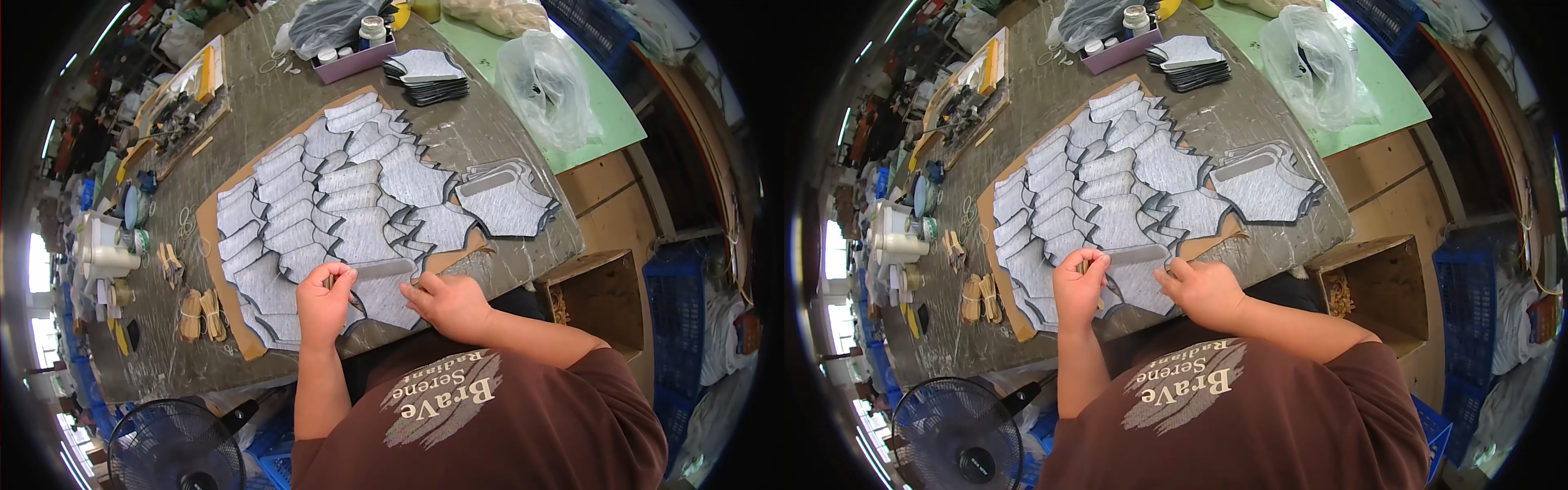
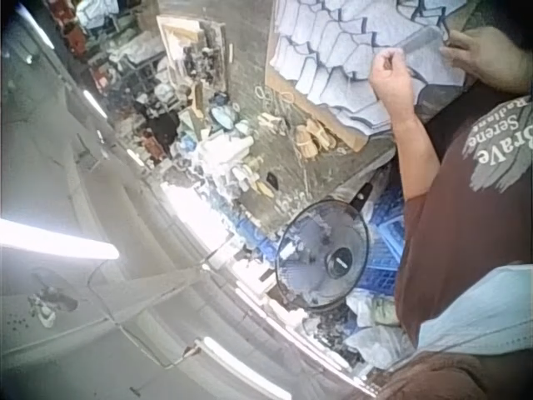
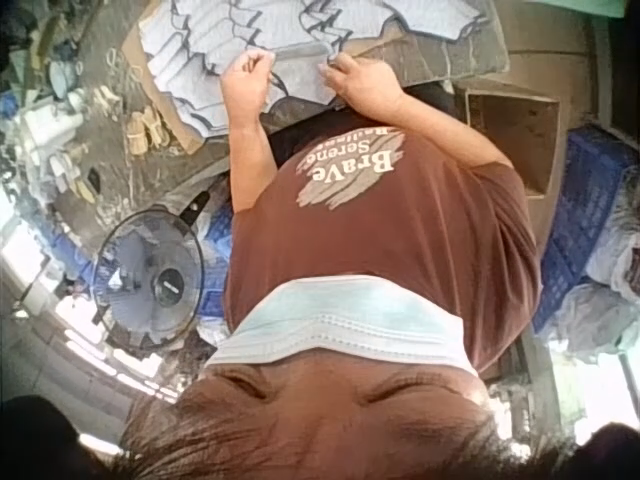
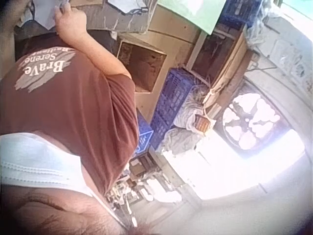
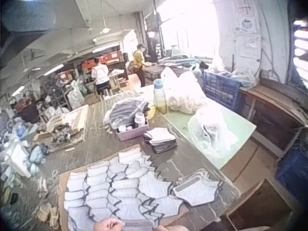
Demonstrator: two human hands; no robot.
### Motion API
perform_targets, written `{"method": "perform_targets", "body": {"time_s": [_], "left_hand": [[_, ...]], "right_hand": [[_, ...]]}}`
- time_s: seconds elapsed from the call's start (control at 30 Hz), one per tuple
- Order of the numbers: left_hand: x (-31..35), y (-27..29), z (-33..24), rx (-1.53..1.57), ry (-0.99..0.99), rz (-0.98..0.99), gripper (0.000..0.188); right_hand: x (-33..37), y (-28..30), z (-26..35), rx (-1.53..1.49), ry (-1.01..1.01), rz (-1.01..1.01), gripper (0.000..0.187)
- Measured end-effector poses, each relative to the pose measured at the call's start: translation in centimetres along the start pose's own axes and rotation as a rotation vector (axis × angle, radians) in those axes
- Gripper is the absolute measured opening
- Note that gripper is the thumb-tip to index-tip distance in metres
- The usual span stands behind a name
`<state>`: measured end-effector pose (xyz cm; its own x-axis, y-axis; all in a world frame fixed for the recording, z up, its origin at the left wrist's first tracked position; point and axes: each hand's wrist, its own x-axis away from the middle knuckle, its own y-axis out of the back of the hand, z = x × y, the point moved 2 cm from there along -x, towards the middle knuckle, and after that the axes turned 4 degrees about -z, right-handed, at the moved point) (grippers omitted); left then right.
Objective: The recorder is seen applying glue to the edges of grey fabric shoe components using a small wooden stick.
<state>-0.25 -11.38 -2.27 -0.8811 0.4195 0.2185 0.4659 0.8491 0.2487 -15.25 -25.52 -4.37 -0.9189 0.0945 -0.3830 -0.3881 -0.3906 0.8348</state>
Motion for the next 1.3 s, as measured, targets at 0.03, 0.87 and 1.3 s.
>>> {"method": "perform_targets", "body": {"time_s": [0.03,0.87,1.3], "left_hand": [[0.0,0.0,-0.1,0.001,0.002,0.005,0.004],[0.9,-0.6,-0.7,-0.305,-0.510,-0.214,0.006],[3.3,-1.0,0.0,0.656,0.012,0.142,0.016]], "right_hand": [[0.0,0.0,0.0,0.004,-0.012,0.009,0.026],[-0.2,1.1,-0.3,-0.166,-0.099,-0.072,0.033],[-1.2,10.1,-9.4,-0.524,-0.744,-0.366,0.014]]}}
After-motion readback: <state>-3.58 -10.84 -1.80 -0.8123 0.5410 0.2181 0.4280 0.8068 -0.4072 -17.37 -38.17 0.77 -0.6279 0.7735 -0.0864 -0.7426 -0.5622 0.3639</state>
